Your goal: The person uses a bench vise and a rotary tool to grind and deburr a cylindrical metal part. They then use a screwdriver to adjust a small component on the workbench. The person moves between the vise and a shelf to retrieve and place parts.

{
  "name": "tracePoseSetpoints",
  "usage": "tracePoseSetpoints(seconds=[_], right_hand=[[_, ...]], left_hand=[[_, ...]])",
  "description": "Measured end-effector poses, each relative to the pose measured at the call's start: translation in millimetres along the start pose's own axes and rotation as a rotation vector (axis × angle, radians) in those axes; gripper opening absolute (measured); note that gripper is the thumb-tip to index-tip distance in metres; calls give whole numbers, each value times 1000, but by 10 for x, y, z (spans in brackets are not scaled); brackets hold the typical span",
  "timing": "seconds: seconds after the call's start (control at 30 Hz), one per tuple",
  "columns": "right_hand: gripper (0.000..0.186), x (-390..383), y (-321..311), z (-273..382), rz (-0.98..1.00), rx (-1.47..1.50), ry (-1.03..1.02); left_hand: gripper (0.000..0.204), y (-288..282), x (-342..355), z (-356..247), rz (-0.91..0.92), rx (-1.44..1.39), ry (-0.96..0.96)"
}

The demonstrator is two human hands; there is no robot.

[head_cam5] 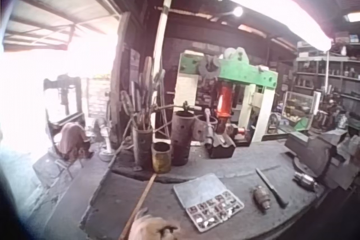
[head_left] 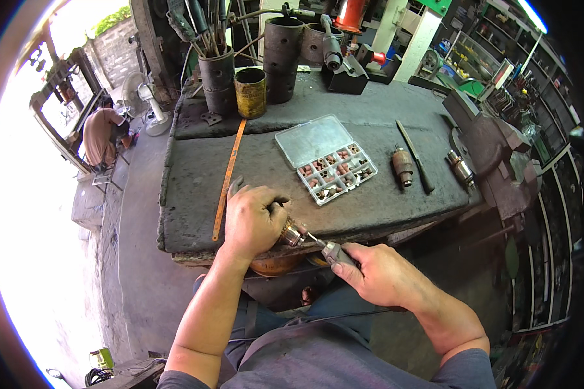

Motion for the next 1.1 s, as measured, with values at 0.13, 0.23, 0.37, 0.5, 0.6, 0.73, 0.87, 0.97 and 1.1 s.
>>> tracePoseSetpoints(seconds=[0.13,0.23,0.37,0.5,0.6,0.73,0.87,0.97,1.1], right_hand=[[47,-9,11,18,-2,12,-39],[47,-16,12,26,26,3,-28],[48,-33,7,29,21,-19,-15],[48,-32,6,36,38,-26,1],[48,-6,-60,15,-20,7,47],[50,12,-113,6,-26,-23,36],[51,95,-117,-2,5,-76,109],[41,152,-104,43,-57,-31,9],[41,188,-50,61,-36,-67,-20]], left_hand=[[15,3,-11,11,17,-33,-42],[15,2,-13,14,23,-16,-26],[16,22,-21,30,29,-39,-57],[14,1,0,1,6,-7,-15],[21,23,48,76,181,11,-152],[23,-34,152,99,-6,-16,31],[20,-2,156,140,37,18,26],[18,9,142,152,69,15,-22],[17,0,173,128,72,50,3]])
Point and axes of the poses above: each hand's wrist, its own x-axis towards the middle knuckle, its own y-axis out of the palm, z = x × y, the point moved 3 cm from there along x, towards the middle knuckle, and after that the axes turned 15 degrees about y, right-handed, at the moved point
